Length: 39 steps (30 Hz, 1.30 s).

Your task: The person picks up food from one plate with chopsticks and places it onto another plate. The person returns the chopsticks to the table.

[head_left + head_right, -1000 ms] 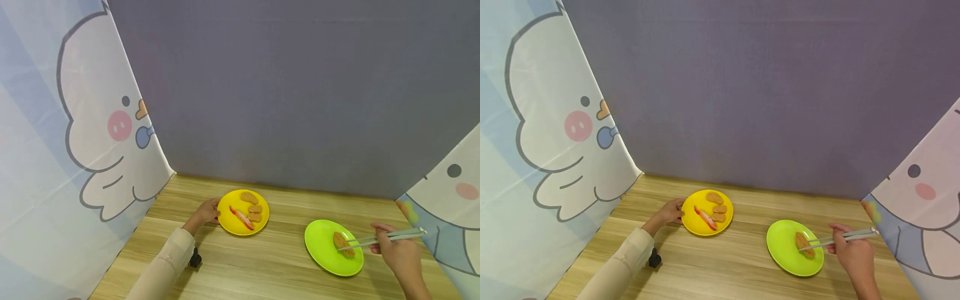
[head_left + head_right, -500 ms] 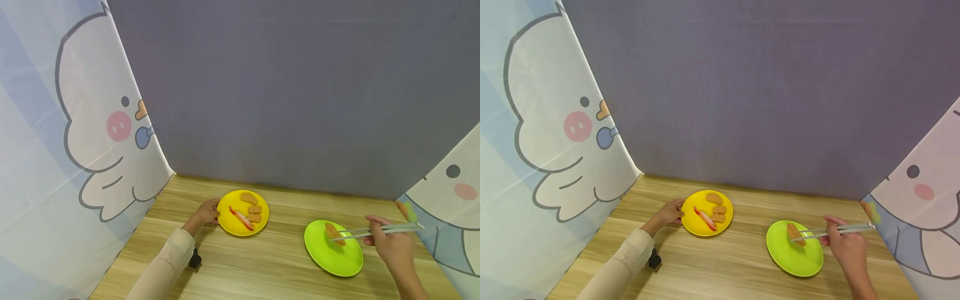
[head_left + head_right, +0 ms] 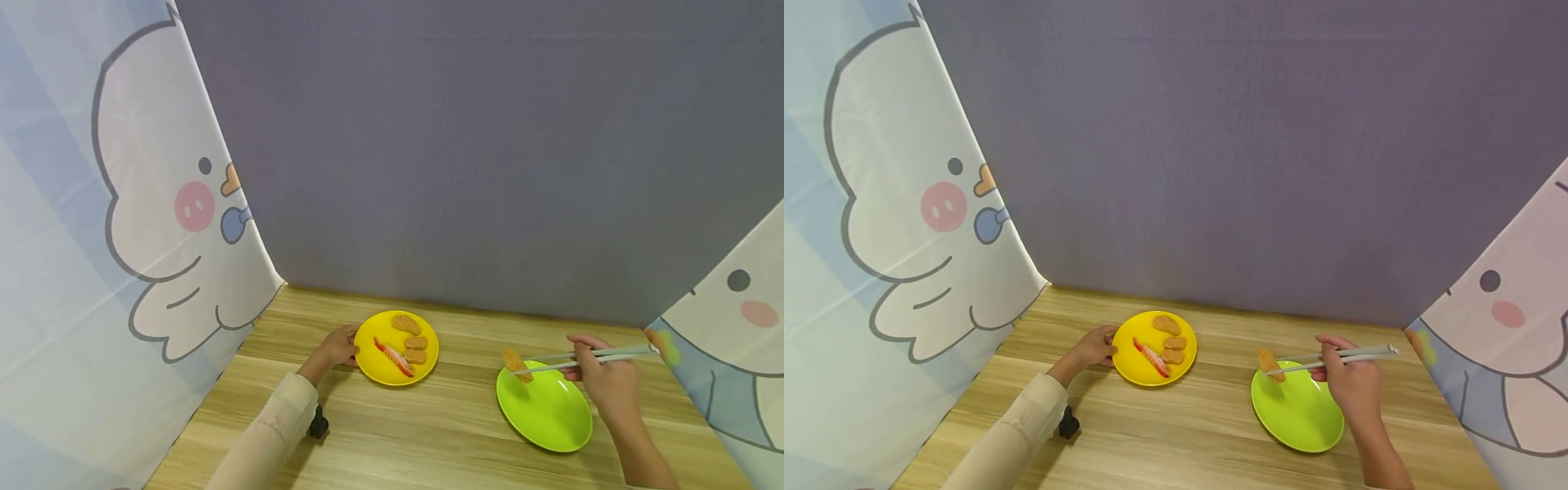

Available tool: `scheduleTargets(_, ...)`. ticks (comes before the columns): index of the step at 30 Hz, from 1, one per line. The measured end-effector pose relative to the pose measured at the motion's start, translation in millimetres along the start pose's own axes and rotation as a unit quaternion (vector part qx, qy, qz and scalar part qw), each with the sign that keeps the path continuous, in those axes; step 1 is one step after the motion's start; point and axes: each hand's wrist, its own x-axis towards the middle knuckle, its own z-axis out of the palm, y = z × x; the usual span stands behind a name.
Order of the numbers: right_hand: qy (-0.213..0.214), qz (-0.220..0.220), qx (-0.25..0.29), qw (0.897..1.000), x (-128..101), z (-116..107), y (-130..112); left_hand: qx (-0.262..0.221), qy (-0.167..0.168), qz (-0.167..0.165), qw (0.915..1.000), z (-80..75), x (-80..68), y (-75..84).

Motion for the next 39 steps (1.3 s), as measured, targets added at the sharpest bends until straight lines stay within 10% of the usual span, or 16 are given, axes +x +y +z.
scheduleTargets(39, -0.051, -0.045, 0.222, 0.973, 18, 182, -29, 0.015, 0.002, 0.012, 0.9998, 2.7, 0.2, -3.3)
